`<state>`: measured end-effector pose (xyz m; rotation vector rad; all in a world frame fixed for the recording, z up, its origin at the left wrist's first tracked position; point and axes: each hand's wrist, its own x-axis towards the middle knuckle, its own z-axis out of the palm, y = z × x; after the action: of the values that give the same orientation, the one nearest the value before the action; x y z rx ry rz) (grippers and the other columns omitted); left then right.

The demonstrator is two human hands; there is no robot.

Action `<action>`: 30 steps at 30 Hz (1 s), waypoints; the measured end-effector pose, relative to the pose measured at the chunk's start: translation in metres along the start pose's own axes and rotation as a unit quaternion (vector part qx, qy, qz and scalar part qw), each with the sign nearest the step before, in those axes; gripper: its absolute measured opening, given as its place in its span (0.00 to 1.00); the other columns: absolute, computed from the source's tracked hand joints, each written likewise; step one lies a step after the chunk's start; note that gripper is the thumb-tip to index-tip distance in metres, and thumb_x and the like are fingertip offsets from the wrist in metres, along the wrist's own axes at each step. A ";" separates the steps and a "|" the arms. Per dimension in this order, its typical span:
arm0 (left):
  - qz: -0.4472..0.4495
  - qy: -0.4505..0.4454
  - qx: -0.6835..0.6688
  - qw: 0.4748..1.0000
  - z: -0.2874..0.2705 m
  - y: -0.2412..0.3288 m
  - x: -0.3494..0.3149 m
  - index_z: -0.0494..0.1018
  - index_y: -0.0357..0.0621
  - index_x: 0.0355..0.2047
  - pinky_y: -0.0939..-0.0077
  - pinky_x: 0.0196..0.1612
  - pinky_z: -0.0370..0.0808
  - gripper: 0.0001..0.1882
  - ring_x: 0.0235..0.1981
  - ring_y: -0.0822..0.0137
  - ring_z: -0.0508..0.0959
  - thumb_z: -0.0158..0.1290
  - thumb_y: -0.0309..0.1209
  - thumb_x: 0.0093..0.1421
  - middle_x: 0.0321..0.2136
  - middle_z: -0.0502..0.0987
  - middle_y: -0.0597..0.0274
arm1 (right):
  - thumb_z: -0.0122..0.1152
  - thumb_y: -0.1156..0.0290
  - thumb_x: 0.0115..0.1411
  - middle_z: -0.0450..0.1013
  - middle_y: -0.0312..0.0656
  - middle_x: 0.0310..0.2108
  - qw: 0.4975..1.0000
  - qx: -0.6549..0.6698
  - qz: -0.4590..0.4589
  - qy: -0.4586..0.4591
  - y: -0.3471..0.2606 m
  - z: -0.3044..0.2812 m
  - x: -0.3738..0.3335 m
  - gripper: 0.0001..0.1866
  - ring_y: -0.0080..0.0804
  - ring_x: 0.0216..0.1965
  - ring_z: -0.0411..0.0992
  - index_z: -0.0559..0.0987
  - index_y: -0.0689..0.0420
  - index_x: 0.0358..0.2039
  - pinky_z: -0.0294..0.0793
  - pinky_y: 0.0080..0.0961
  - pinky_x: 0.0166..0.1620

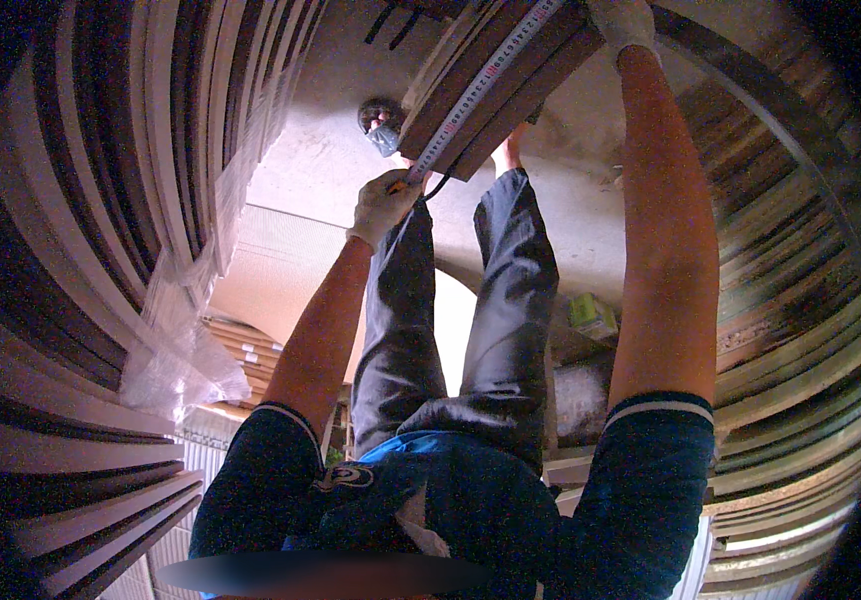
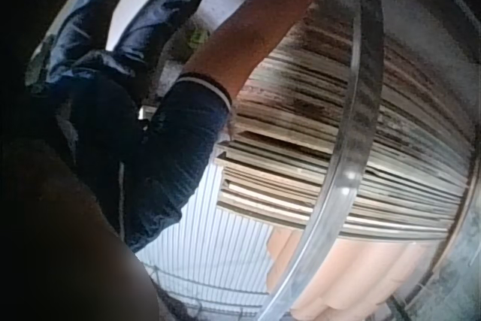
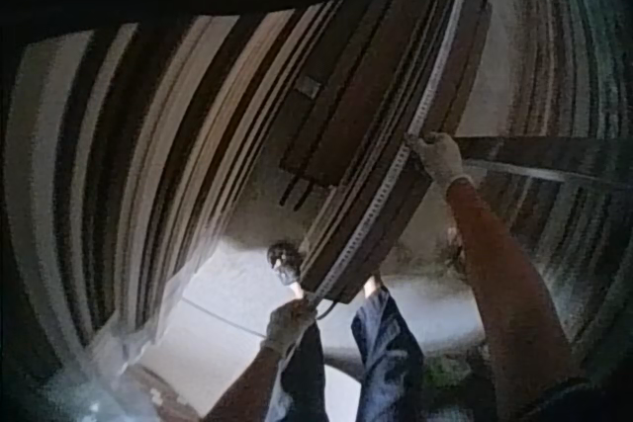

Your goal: The person measures several long wooden planks with a tape measure in a warehouse, then carries the planks to a workbench and places them down. The person then picks up a clipboard and reviews a document.

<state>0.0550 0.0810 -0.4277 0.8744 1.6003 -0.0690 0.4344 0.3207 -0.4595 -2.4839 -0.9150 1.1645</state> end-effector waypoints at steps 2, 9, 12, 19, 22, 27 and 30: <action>0.016 0.020 0.026 0.999 0.002 0.000 0.001 0.82 0.44 0.37 0.77 0.33 0.75 0.21 0.25 0.74 0.77 0.64 0.49 0.55 0.22 0.79 0.66 | 0.68 0.49 0.57 0.72 0.35 0.17 1.000 0.009 0.002 -0.001 0.000 0.001 0.001 0.22 0.24 0.17 0.68 0.80 0.57 0.23 0.65 0.28 0.23; -0.042 0.003 0.038 0.998 0.003 0.012 -0.001 0.82 0.50 0.41 0.66 0.45 0.76 0.18 0.39 0.55 0.82 0.59 0.44 0.53 0.35 0.82 0.51 | 0.68 0.50 0.57 0.72 0.35 0.17 1.000 -0.013 0.001 0.016 0.002 0.003 0.004 0.21 0.25 0.17 0.68 0.79 0.56 0.22 0.65 0.28 0.23; -0.024 0.021 0.070 0.997 0.004 0.013 -0.001 0.82 0.51 0.41 0.64 0.46 0.76 0.18 0.40 0.54 0.82 0.59 0.46 0.54 0.35 0.82 0.52 | 0.69 0.50 0.56 0.73 0.34 0.19 0.998 -0.006 -0.051 0.026 0.010 0.003 0.010 0.20 0.25 0.18 0.69 0.81 0.56 0.25 0.66 0.29 0.23; 0.043 0.052 0.031 0.997 0.012 -0.001 0.005 0.82 0.49 0.40 0.65 0.42 0.76 0.17 0.34 0.57 0.81 0.58 0.45 0.57 0.31 0.82 0.55 | 0.60 0.33 0.52 0.79 0.37 0.24 0.972 -0.164 -0.148 0.086 0.031 -0.002 0.034 0.37 0.30 0.30 0.77 0.83 0.61 0.35 0.73 0.28 0.40; 0.054 0.046 0.047 0.996 0.015 0.001 0.009 0.82 0.43 0.37 0.72 0.33 0.75 0.16 0.25 0.71 0.77 0.59 0.43 0.59 0.23 0.79 0.63 | 0.62 0.35 0.53 0.78 0.36 0.24 0.976 -0.131 -0.169 -0.023 0.032 -0.007 0.040 0.36 0.25 0.27 0.74 0.82 0.62 0.35 0.73 0.25 0.36; 0.074 0.075 0.058 0.993 0.013 0.018 0.014 0.81 0.43 0.33 0.67 0.36 0.77 0.19 0.28 0.59 0.81 0.54 0.46 0.58 0.25 0.81 0.55 | 0.55 0.35 0.56 0.78 0.45 0.38 0.967 -0.195 -0.135 -0.094 0.023 -0.012 0.044 0.34 0.40 0.39 0.75 0.82 0.56 0.42 0.72 0.34 0.45; 0.024 0.058 0.048 0.997 0.012 0.025 0.014 0.82 0.45 0.37 0.65 0.41 0.78 0.20 0.35 0.56 0.83 0.55 0.46 0.54 0.31 0.82 0.50 | 0.51 0.31 0.56 0.78 0.49 0.45 0.974 -0.174 -0.080 -0.119 0.023 -0.011 0.045 0.37 0.50 0.46 0.77 0.82 0.53 0.46 0.72 0.41 0.52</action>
<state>0.0796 0.0990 -0.4326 1.0055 1.6937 -0.0630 0.4744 0.3321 -0.4902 -2.5001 -1.4702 1.3663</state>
